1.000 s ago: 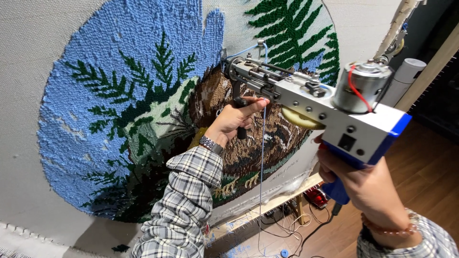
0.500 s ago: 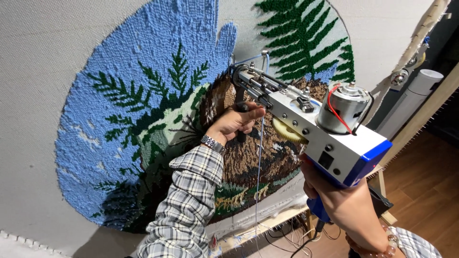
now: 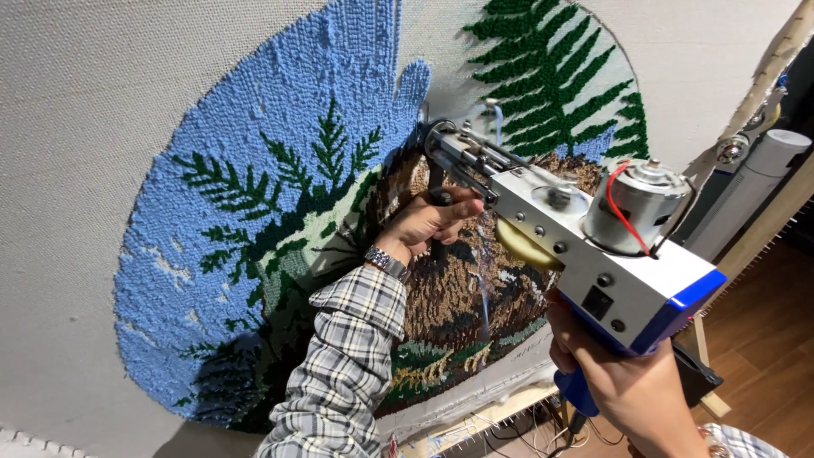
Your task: The person uses a handheld electric tufting gun to insert blue yarn into a stretched canvas, forming a circular rug with a bird and foliage design. The operator guides the tool along the pattern and occasionally adjusts the yarn with the other hand.
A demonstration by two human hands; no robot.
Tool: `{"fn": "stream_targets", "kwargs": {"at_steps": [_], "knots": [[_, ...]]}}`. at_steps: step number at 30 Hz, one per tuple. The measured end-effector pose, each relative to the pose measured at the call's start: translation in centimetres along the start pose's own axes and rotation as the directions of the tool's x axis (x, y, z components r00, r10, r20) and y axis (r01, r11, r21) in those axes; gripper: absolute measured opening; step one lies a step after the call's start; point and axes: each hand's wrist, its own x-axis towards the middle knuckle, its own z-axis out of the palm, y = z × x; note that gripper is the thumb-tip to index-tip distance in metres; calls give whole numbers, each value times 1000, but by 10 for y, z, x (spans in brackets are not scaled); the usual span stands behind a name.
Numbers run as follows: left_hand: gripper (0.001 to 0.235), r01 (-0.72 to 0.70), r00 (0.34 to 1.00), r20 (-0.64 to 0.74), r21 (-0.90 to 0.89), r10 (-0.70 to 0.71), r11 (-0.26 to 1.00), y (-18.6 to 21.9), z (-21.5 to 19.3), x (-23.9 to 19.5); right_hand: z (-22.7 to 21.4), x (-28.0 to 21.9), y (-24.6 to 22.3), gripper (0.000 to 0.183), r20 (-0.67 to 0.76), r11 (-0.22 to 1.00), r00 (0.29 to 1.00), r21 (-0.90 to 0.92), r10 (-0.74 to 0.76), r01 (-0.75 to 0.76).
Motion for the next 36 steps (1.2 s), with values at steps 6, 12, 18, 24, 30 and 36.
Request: {"fn": "stream_targets", "kwargs": {"at_steps": [6,12,18,24,30,36], "knots": [[33,105,981,-163,-34,-109,994,-1,-5,6,7,0,-17,49,-53,971,973,87,227,-222],[23,32,996,-89,10,-31,999,2,1,1,9,-2,-11,47,-17,937,983,306,184,-170],[23,20,1000,-10,70,-19,997,26,13,-1,5,3,-19,47,-67,980,980,82,185,-180],[19,16,1000,-6,21,-16,1000,22,5,13,3,9,-9,38,9,930,995,355,-104,94],[26,-1,1000,10,-32,2,999,18,-2,19,15,14,-36,55,-3,851,992,514,-127,111],[21,39,999,3,-14,-39,999,17,-7,24,5,12,-16,47,36,910,995,410,-92,69]]}}
